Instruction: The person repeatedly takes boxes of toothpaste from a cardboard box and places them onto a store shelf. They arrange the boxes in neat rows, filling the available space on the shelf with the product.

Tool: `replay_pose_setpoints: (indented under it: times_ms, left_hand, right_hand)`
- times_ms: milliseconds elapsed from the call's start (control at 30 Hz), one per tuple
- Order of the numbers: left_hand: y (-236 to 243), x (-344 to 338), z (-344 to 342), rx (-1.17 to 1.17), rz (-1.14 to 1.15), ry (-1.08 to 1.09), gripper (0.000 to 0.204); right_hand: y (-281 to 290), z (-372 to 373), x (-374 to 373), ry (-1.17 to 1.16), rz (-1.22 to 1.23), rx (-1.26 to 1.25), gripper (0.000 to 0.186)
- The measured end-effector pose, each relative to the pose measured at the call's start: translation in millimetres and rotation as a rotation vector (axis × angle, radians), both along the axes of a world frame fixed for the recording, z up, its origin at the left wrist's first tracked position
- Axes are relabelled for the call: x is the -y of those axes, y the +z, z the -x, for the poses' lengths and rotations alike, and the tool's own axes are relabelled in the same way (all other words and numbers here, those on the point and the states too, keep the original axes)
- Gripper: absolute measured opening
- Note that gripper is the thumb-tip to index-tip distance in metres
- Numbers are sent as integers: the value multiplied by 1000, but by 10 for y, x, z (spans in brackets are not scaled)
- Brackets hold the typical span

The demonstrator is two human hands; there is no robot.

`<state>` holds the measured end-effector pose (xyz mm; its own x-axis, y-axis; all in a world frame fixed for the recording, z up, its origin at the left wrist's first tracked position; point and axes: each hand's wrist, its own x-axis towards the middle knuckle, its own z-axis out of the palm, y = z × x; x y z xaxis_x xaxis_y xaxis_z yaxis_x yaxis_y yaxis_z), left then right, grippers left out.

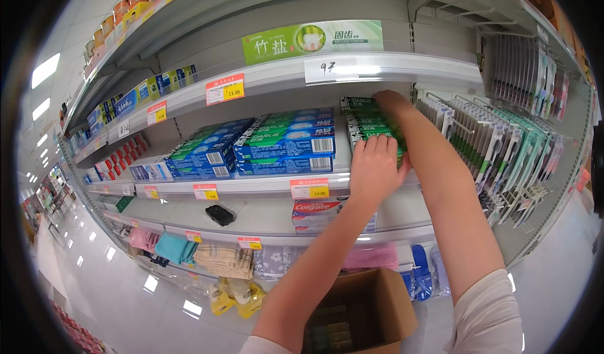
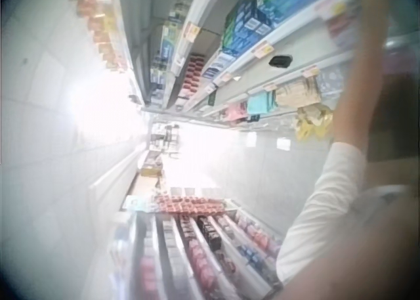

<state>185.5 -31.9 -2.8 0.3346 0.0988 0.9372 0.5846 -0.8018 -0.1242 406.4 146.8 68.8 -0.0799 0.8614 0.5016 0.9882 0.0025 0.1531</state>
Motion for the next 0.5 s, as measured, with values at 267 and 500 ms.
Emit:
replay_pose_setpoints:
  times_ms: [267,500]
  left_hand:
    - [-21,-55,122,14,-23,5,32]
    - [6,32,66,-15,54,-16,29]
  right_hand:
    - [62,427,215,-103,246,-39,35]
    - [16,232,131,-170,240,-124,35]
